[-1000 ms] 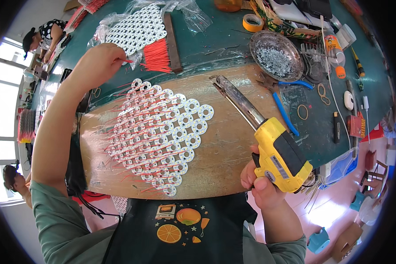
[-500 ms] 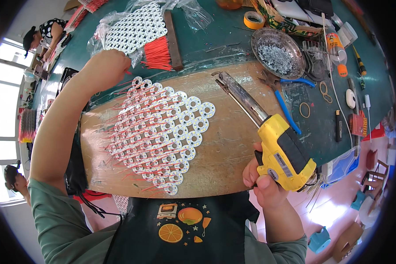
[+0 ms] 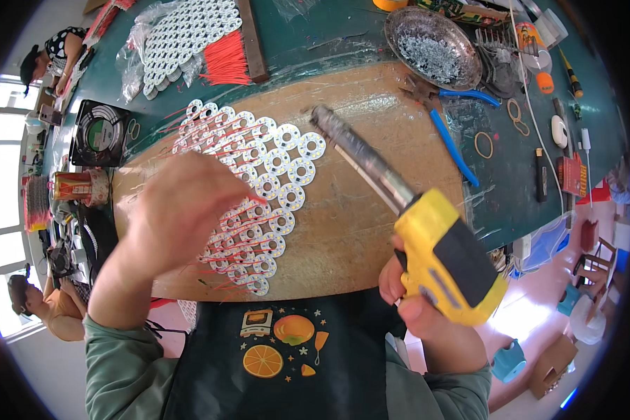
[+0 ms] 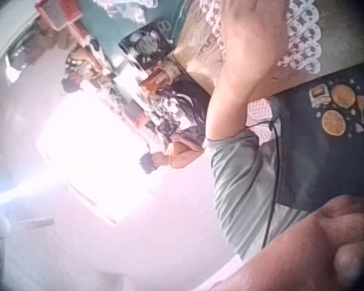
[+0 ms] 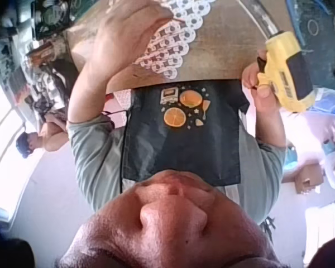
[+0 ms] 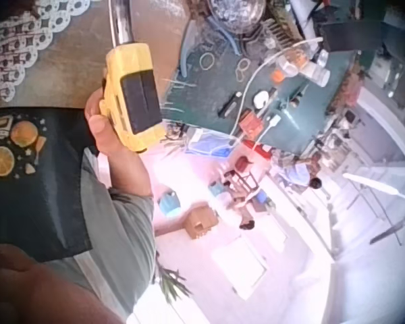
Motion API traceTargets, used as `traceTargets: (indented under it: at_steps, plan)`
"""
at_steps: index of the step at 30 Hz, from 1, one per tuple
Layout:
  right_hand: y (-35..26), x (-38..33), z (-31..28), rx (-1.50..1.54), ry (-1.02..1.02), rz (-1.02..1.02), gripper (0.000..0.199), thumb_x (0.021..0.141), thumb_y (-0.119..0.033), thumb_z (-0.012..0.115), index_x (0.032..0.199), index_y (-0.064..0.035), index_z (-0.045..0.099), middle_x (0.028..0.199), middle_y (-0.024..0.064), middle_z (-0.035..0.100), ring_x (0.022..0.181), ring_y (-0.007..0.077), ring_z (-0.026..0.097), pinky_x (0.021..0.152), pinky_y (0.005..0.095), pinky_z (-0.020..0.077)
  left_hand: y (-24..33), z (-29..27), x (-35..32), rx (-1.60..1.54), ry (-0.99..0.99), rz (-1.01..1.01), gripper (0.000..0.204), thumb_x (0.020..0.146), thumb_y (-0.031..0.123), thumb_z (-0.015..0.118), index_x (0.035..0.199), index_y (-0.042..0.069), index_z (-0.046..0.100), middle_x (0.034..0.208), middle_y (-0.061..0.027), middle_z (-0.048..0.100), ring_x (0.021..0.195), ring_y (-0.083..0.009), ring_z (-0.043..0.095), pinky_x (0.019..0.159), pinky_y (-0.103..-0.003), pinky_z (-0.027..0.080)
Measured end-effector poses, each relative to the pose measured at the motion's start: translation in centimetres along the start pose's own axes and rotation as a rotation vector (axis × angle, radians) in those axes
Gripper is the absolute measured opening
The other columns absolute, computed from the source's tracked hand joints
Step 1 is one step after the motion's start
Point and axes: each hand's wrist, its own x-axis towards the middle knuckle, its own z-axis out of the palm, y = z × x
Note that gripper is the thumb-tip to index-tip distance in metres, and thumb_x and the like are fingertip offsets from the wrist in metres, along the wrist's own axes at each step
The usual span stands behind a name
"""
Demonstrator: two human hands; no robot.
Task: The person solders red wires onto a circular LED board array using a soldering iron and solder.
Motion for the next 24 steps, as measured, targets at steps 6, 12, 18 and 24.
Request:
traceTargets:
  at_steps: [6, 12, 18, 24]
  plan:
    - [0.2, -4.3, -1.3, -0.093, -0.135, 0.171, 0.037, 0.084, -0.037, 0.082, 0.093, -0.0049, 0.064, 0.079, 0.0024, 0.062, 0.068, 0.0143, 0.059, 0.059, 0.0284, 0.0454, 2.7, 3.9, -3.5, -0.035, 0.064, -0.013, 0.035, 0.063, 0.003, 0.073, 0.098, 0.005, 0.07, 0.09, -0.0061, 0.065, 0.083, -0.0256, 0.065, 0.072, -0.037, 0.051]
    - [2.1, -6.6, -2.6, -0.425, -0.228, 0.122, 0.038, 0.082, -0.041, 0.081, 0.082, -0.008, 0.061, 0.066, 0.0036, 0.056, 0.053, 0.022, 0.057, 0.048, 0.0323, 0.0413, 2.6, 4.8, -4.4, 0.014, 0.057, -0.03, 0.036, 0.063, 0.004, 0.07, 0.098, 0.005, 0.07, 0.091, -0.0062, 0.066, 0.084, -0.0249, 0.065, 0.072, -0.037, 0.05]
    - [2.1, -7.3, -3.1, -0.441, -0.26, 0.155, 0.04, 0.084, -0.042, 0.078, 0.089, -0.0048, 0.065, 0.07, 0.0054, 0.059, 0.055, 0.0242, 0.059, 0.049, 0.0328, 0.0437, 2.6, 5.1, -4.8, -0.003, 0.048, -0.04, 0.036, 0.063, 0.002, 0.069, 0.099, 0.003, 0.07, 0.092, -0.0074, 0.066, 0.085, -0.0257, 0.065, 0.073, -0.037, 0.051]
    - [2.1, -6.9, -2.5, -0.515, -0.287, 0.073, 0.047, 0.085, -0.041, 0.077, 0.104, 0.0011, 0.068, 0.081, 0.0107, 0.066, 0.06, 0.0281, 0.063, 0.054, 0.0336, 0.0494, 2.7, 5.0, -4.9, -0.014, 0.045, -0.046, 0.036, 0.064, 0.001, 0.07, 0.099, 0.002, 0.069, 0.093, -0.0089, 0.065, 0.085, -0.0273, 0.064, 0.075, -0.038, 0.052]
